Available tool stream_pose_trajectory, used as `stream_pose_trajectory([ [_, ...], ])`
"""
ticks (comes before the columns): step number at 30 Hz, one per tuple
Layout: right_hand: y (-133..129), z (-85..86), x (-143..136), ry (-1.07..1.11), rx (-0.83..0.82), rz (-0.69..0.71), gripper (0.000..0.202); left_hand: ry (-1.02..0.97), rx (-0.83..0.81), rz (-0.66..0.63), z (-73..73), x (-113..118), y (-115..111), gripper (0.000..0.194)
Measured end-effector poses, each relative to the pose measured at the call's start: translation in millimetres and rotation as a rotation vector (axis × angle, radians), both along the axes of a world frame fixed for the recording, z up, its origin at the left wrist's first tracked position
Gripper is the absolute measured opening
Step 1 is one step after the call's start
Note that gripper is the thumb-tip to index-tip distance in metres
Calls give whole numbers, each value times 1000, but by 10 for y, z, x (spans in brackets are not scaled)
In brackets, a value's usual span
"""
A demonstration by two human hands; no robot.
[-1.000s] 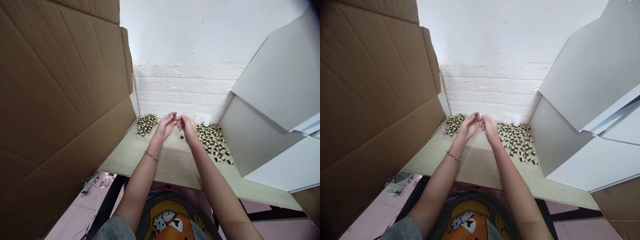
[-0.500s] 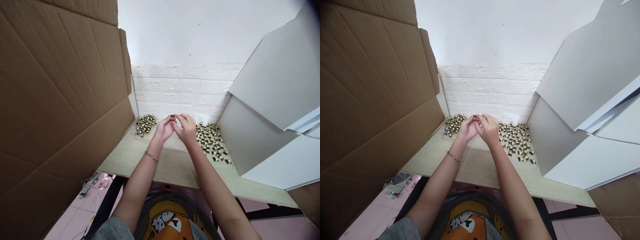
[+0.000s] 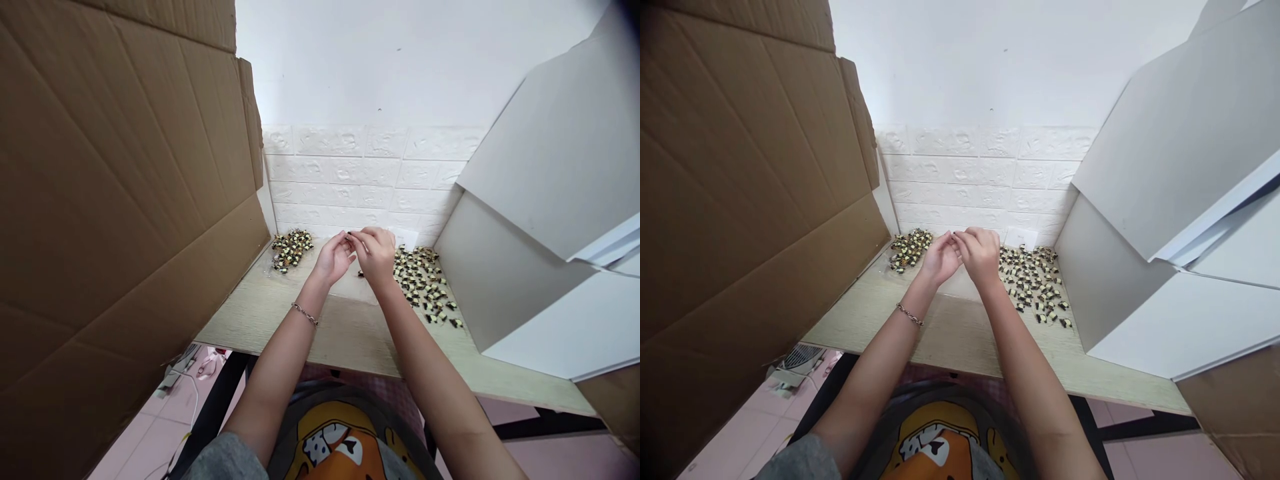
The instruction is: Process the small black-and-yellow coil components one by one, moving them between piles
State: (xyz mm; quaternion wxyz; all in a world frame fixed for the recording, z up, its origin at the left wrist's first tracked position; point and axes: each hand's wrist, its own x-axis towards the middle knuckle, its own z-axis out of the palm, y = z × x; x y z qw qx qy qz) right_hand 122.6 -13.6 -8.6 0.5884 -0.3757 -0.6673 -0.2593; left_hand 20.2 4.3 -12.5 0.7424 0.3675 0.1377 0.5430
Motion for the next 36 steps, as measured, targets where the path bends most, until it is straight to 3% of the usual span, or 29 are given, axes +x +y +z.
stream_pose_trajectory([
  [4,-2,65,14,432,-216,292,12,309,97,230,-11,-21,41,34],
  [8,63,98,78,1006,-568,675,14,452,235,439,-7,-3,58,21],
  [11,122,75,124,1134,-731,830,16,545,383,556,10,-1,27,32],
  [15,144,40,149,1242,-955,1000,15,908,813,750,32,-39,-39,42],
  [17,140,31,151,1291,-1028,1060,12,1035,926,810,37,-54,-62,43],
  [22,130,13,155,1378,-1123,1149,7,1144,1016,841,45,-39,-81,37],
  [29,123,-46,143,1377,-1211,1216,4,1124,1006,907,52,-25,-85,26],
  [36,146,-75,135,1362,-1241,1210,9,1039,1007,880,63,-19,-96,22],
])
